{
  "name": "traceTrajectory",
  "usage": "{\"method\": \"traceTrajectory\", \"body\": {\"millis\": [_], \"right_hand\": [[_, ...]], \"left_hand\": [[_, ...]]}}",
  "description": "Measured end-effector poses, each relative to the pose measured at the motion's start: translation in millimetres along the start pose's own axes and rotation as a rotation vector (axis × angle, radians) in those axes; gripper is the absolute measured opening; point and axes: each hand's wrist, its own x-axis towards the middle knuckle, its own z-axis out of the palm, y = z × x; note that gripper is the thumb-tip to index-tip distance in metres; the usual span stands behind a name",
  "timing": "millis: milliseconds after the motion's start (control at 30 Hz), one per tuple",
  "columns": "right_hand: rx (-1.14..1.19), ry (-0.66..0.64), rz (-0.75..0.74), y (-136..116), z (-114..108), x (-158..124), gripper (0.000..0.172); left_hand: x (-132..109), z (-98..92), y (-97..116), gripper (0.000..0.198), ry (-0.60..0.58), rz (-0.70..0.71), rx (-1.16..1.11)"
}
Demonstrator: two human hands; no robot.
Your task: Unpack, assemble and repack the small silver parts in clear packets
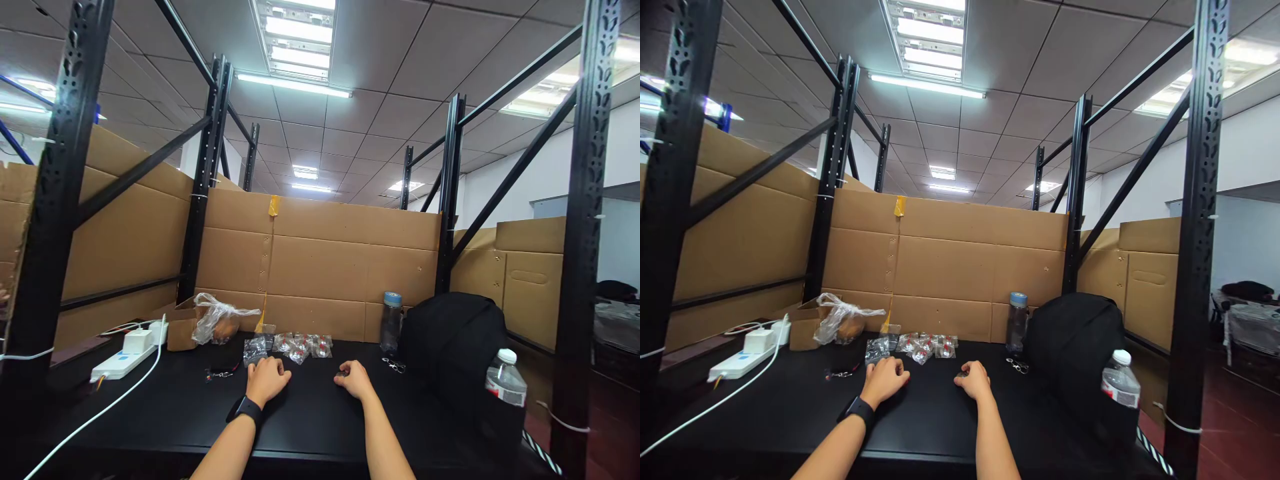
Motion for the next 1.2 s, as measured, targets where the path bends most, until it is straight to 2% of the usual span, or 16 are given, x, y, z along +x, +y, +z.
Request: {"method": "traceTrajectory", "body": {"millis": [100, 200, 267, 400, 467, 533, 633, 767, 867, 1033, 1133, 1200], "right_hand": [[-0.024, -0.011, 0.002, -4, -2, -3, 0.035], [-0.067, -0.011, 0.003, -9, -4, -7, 0.035], [-0.080, 0.000, -0.002, -12, -5, -10, 0.033], [-0.080, 0.044, -0.003, -15, -4, -15, 0.029], [-0.066, 0.085, -0.004, -17, -4, -15, 0.029], [0.003, 0.152, -0.068, -22, -5, -15, 0.025], [0.194, 0.203, -0.273, -36, -5, -16, 0.021], [0.332, 0.116, -0.436, -52, 1, -22, 0.032], [0.362, 0.052, -0.477, -55, 6, -24, 0.047], [0.453, -0.037, -0.423, -56, 13, -22, 0.059], [0.412, -0.009, -0.461, -60, 13, -24, 0.063], [0.373, 0.016, -0.520, -64, 12, -27, 0.059]], "left_hand": [[-2, 1.6, 5, 0.023, 0.016, 0.096, 0.006], [-1, 7.6, 18, 0.031, 0.024, 0.310, 0.035], [5, 14.4, 28, 0.036, 0.011, 0.403, 0.058], [29, 32.2, 40, 0.048, -0.064, 0.330, 0.145], [40, 39.5, 44, 0.045, -0.087, 0.299, 0.196], [44, 42.9, 49, 0.039, -0.075, 0.311, 0.232], [38, 40.6, 60, 0.041, -0.063, 0.357, 0.244], [21, 32.8, 68, 0.036, -0.097, 0.468, 0.228], [15, 28.1, 64, 0.027, -0.090, 0.511, 0.159], [11, 25.7, 56, 0.029, 0.005, 0.488, -0.179], [7, 27.5, 56, 0.026, 0.029, 0.537, -0.268], [4, 28.1, 57, 0.026, 0.034, 0.558, -0.274]]}}
